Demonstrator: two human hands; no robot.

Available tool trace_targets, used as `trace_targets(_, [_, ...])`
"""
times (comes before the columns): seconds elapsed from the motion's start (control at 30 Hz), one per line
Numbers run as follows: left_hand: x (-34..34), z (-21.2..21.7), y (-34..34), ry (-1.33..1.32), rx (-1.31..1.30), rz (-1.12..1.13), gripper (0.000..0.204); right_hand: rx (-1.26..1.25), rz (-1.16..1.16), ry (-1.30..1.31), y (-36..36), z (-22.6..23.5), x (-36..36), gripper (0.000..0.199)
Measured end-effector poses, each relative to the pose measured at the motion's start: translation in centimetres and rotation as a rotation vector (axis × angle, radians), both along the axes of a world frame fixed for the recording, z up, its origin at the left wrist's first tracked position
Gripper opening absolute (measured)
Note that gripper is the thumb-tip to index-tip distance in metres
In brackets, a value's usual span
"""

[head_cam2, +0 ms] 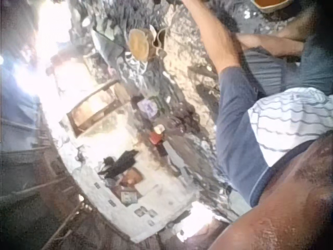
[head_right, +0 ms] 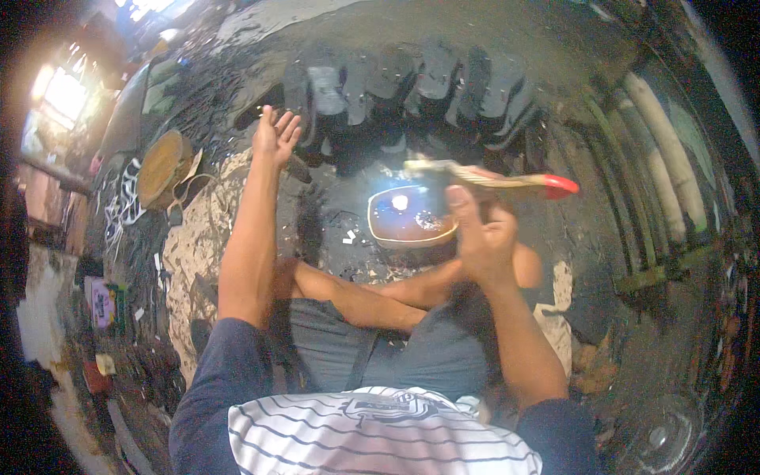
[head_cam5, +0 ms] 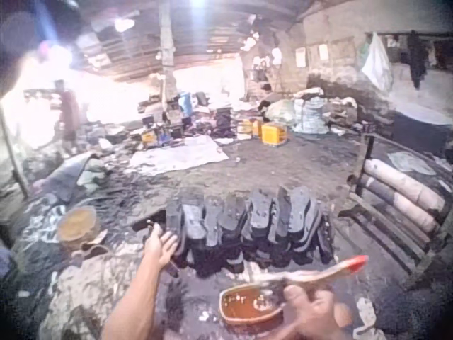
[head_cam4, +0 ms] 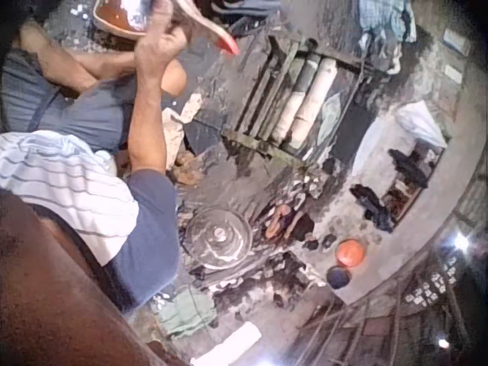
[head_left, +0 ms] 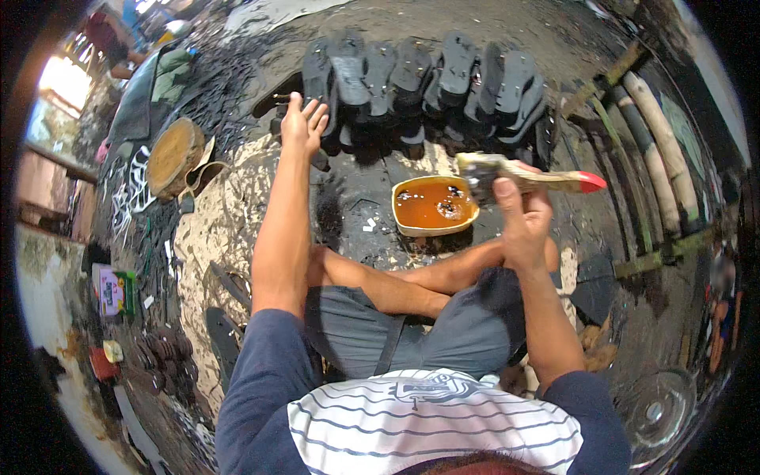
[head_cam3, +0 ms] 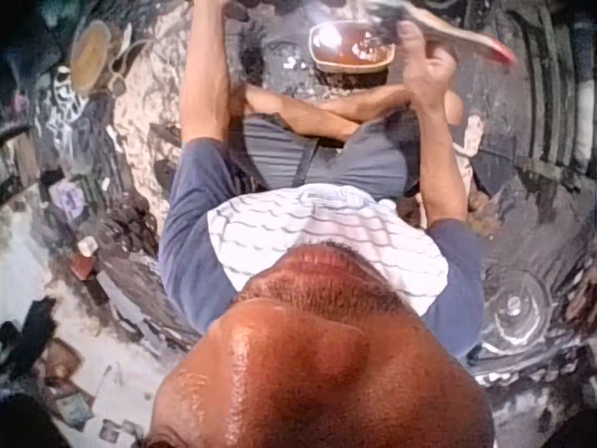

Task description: The person sits on the floor and repeatedly applies a brown liquid to black sandals using a brush. They dip the brush into a container, coat the sole and upper of each sandal, and place the treated sandals in a nearby pile.

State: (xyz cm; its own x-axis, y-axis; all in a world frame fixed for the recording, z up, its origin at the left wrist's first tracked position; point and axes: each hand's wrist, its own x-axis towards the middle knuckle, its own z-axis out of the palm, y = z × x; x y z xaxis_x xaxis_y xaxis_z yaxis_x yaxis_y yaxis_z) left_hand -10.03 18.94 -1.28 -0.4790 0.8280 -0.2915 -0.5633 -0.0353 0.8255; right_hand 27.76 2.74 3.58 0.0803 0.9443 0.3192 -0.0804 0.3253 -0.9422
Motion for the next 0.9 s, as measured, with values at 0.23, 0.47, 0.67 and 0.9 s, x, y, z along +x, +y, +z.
trace_targets(0.23, [-9.2, -2.9, -21.5, 0.451, -0.003, 0.134, 0.044, -0.106, -0.276, -0.357, 4.1, -2.7, 3.0, 0.040])
trace_targets(0.47, [-25.7, -14.1, -38.6, 0.995, -0.974, 0.434, 0.085, -0.134, -0.068, -0.259, 5.1, -5.5, -0.7, 0.045])
trace_targets(0.67, [-33.2, -21.3, -42.7, 1.260, -1.055, 0.111, 0.074, -0.407, 0.120, -0.910, 7.0, -7.4, -4.9, 0.043])
trace_targets(0.9, [-20.8, -5.2, -32.8, 1.503, -0.309, 0.028, 0.051, -0.255, 0.008, -1.241, 7.1, -16.1, -1.8, 0.049])
